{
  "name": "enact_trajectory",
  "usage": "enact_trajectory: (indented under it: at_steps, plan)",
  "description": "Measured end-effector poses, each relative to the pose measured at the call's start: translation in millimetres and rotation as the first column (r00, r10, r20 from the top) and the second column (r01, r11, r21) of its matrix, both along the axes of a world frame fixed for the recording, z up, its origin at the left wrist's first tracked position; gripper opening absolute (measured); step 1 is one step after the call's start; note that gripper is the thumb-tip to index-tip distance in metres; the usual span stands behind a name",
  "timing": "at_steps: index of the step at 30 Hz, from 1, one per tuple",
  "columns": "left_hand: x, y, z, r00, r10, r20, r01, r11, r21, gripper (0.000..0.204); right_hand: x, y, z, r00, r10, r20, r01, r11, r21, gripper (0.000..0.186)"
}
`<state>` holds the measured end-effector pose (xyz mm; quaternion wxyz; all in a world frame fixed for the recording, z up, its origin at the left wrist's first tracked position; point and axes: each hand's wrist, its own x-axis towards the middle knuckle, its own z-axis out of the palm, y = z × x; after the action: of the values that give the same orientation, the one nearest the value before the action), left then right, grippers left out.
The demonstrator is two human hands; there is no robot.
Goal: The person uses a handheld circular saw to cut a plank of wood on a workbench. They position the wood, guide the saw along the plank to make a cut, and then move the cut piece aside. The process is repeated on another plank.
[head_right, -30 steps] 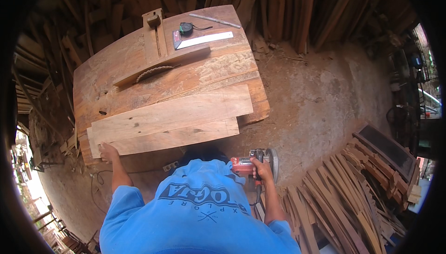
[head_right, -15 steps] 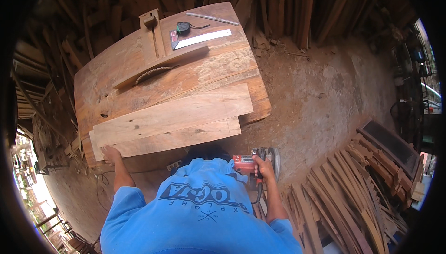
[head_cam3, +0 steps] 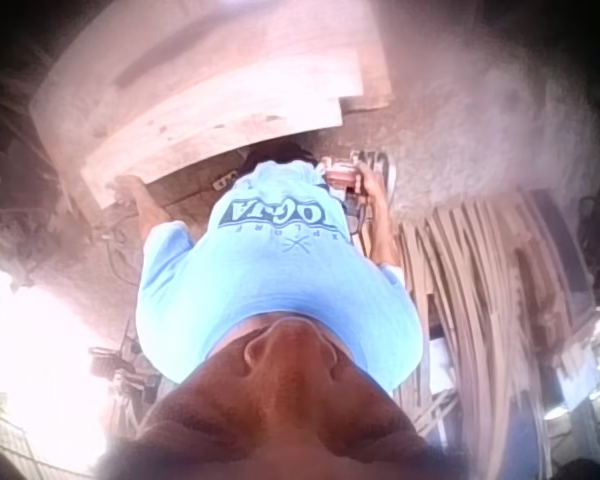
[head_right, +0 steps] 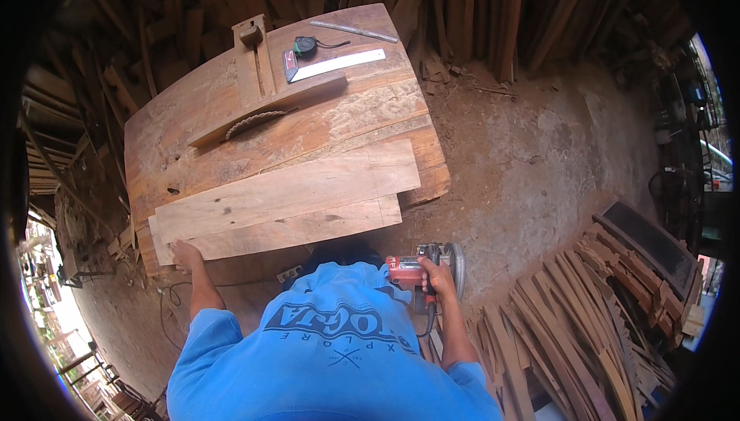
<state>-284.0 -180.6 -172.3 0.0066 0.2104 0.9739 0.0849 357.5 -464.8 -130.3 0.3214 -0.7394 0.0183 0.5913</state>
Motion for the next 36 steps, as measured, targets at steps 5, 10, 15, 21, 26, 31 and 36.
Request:
enact_trajectory:
  at_steps: [5,10,15,21,26,31,36]
  plan:
    - [0,0,-1,1.0,-0.003,-0.01,0.003,1.0,-0.003,0.058,1,0,-1,1.0,-0.003,-0.005,0.003,1.0,-0.006,0.034]
    - [-1,0,-4,1.0,-0.017,-0.009,0.017,1.0,-0.004,0.058,1,2,-1,1.0,0.008,-0.007,-0.008,1.0,0.0,0.032]
    - [-2,-1,-2,1.0,-0.024,-0.005,0.024,1.0,0.008,0.058,0,4,0,1.0,0.014,-0.012,-0.014,1.0,0.006,0.03]
    - [-1,2,-7,1.0,0.005,-0.023,-0.005,1.0,-0.011,0.058,-1,7,0,1.0,0.01,-0.02,-0.01,1.0,0.007,0.03]
    - [-16,0,-14,1.0,0.013,0.004,-0.013,1.0,-0.017,0.059,1,5,-1,1.0,0.008,-0.022,-0.008,1.0,-0.004,0.03]
    - [62,15,14,0.947,-0.193,-0.255,0.25,0.945,0.21,0.067,2,0,-6,0.999,-0.031,-0.012,0.031,1.0,0.006,0.031]
    - [317,-8,31,-0.205,-0.976,0.078,0.949,-0.179,0.261,0.055,0,-5,-8,0.995,-0.078,-0.054,0.078,0.997,0.004,0.032]
